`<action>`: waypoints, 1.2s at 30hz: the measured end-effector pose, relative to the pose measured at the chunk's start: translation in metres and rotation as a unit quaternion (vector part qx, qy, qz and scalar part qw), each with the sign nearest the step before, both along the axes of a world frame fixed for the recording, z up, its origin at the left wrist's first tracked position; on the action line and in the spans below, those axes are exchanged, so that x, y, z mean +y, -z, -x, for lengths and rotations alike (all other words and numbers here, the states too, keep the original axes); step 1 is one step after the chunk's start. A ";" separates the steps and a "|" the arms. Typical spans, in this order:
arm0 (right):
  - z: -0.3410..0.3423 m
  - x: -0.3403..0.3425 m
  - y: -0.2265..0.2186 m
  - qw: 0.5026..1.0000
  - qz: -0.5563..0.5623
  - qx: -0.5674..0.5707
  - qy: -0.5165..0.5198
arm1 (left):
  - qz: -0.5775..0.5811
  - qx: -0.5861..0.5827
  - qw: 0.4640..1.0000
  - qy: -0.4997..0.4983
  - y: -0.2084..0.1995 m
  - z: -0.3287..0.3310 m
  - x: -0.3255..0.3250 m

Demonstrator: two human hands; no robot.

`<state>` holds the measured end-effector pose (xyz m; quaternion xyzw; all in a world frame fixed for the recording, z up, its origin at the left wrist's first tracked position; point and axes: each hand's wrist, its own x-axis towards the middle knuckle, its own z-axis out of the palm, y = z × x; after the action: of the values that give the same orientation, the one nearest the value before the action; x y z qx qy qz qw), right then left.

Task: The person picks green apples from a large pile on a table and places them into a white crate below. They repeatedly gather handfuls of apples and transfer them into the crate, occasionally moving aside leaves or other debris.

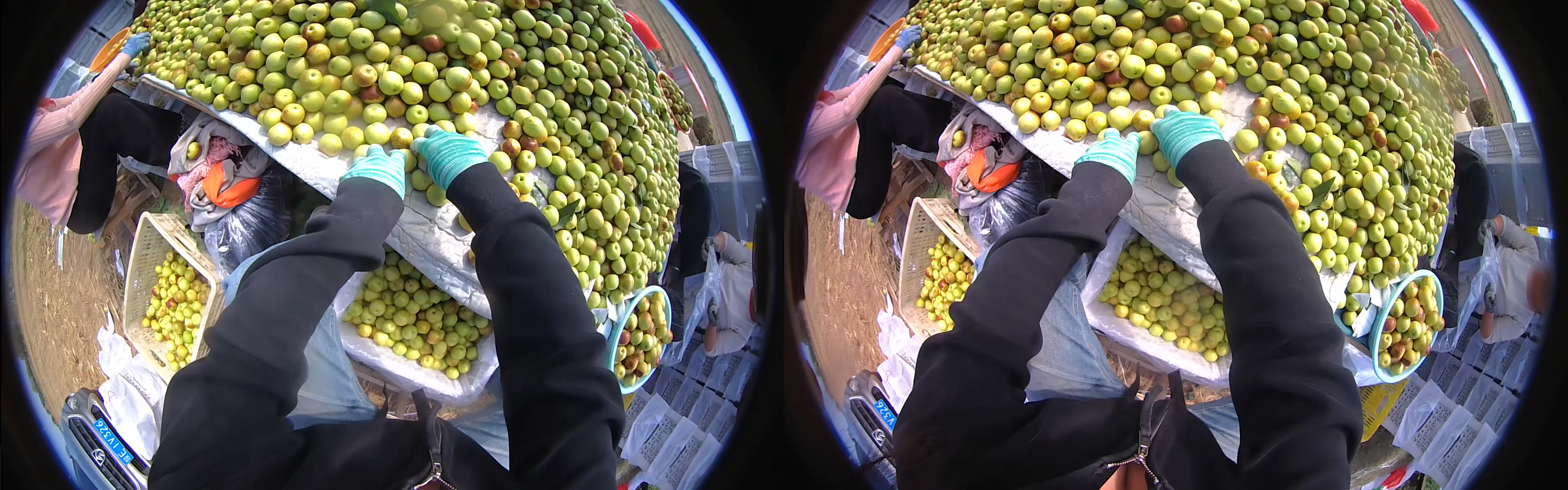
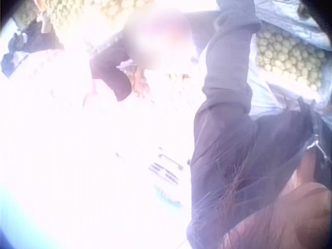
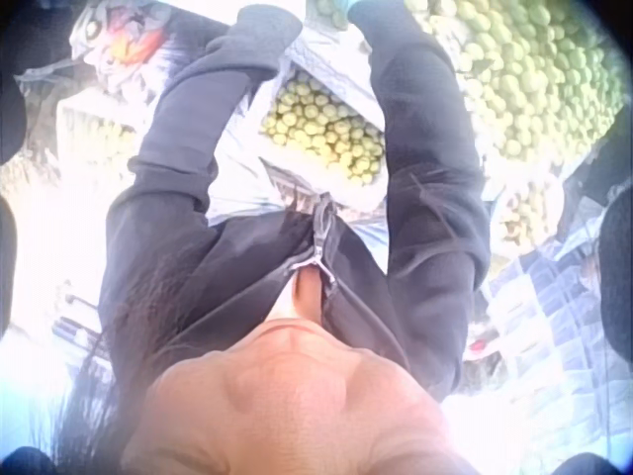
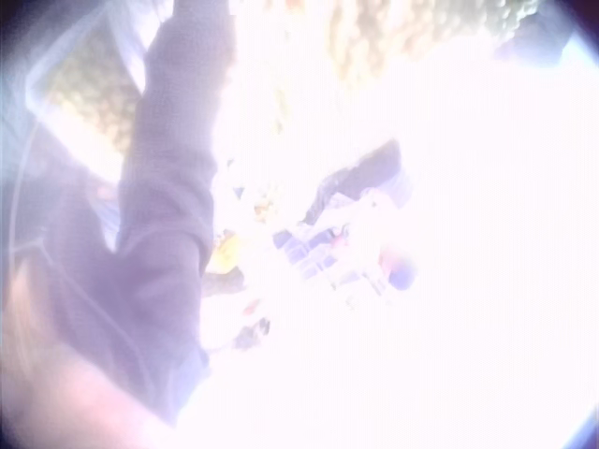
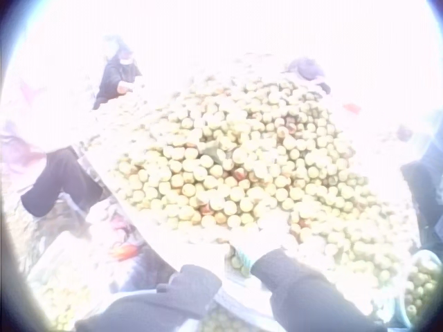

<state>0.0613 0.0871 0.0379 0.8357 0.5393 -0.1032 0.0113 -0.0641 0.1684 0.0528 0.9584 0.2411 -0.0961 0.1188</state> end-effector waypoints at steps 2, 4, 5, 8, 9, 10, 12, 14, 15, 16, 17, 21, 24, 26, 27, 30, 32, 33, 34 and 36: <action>0.005 0.010 0.002 0.994 0.100 -0.047 -0.010 | 0.012 0.046 0.999 0.004 0.004 0.002 0.009; 0.006 0.007 -0.005 0.987 0.157 -0.023 0.024 | 0.051 0.110 0.991 0.060 0.002 0.003 0.014; 0.005 0.004 -0.010 0.982 0.186 -0.007 0.034 | 0.060 0.107 0.991 0.053 -0.001 0.002 0.016; -0.005 -0.005 -0.029 0.989 0.072 0.077 0.102 | 0.142 0.063 0.988 0.014 -0.014 -0.006 0.032; -0.006 -0.005 -0.032 0.984 0.009 0.106 0.143 | 0.120 0.001 0.992 -0.032 -0.017 -0.013 0.039; -0.005 0.002 -0.031 0.984 -0.029 0.085 0.155 | 0.110 -0.033 0.993 -0.042 -0.018 -0.017 0.046; 0.005 0.018 -0.025 0.992 -0.007 0.040 0.121 | 0.066 -0.058 0.994 -0.058 -0.015 -0.025 0.053; 0.019 0.041 -0.015 0.984 0.083 0.024 0.155 | 0.048 -0.006 0.996 -0.078 -0.004 -0.032 0.050; 0.024 0.047 -0.011 0.983 0.089 0.005 0.158 | 0.030 -0.021 0.997 -0.068 0.002 -0.034 0.046; 0.029 0.048 -0.008 0.981 0.081 0.016 0.174 | 0.030 -0.023 0.998 -0.057 0.009 -0.035 0.043; 0.035 0.047 -0.007 0.979 0.084 0.022 0.187 | 0.035 -0.008 0.999 -0.037 0.014 -0.035 0.040; 0.057 0.024 -0.010 0.959 0.082 0.118 0.243 | 0.049 0.004 0.998 -0.033 0.025 -0.035 0.040; 0.060 0.008 -0.011 0.981 0.068 0.069 0.169 | 0.064 0.034 0.997 0.023 0.023 -0.032 0.046; 0.043 0.002 -0.013 0.971 0.005 0.118 0.206 | 0.074 0.029 0.996 0.045 0.019 -0.033 0.049; 0.032 -0.008 -0.015 0.967 -0.026 0.139 0.213 | 0.076 0.012 0.996 0.043 0.019 -0.033 0.050; 0.009 -0.037 -0.028 0.858 -0.179 0.400 0.268 | 0.098 0.027 0.994 0.051 0.022 -0.033 0.047; 0.021 -0.076 -0.042 0.754 -0.220 0.551 0.282 | 0.077 0.078 0.989 0.103 0.027 -0.034 0.043; 0.036 -0.098 -0.048 0.704 -0.239 0.616 0.261 | 0.066 0.074 0.986 0.132 0.029 -0.035 0.041; 0.051 -0.120 -0.054 0.660 -0.183 0.667 0.292 | 0.057 0.052 0.989 0.125 0.030 -0.034 0.037; 0.100 -0.156 -0.049 0.532 -0.143 0.777 0.305 | 0.041 0.015 0.990 0.133 0.025 -0.032 0.033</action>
<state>-0.0390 -0.0686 0.0871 0.5308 0.0557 -0.6304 -0.5636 -0.0325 0.2012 0.0275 0.9747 0.1089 -0.1353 0.1408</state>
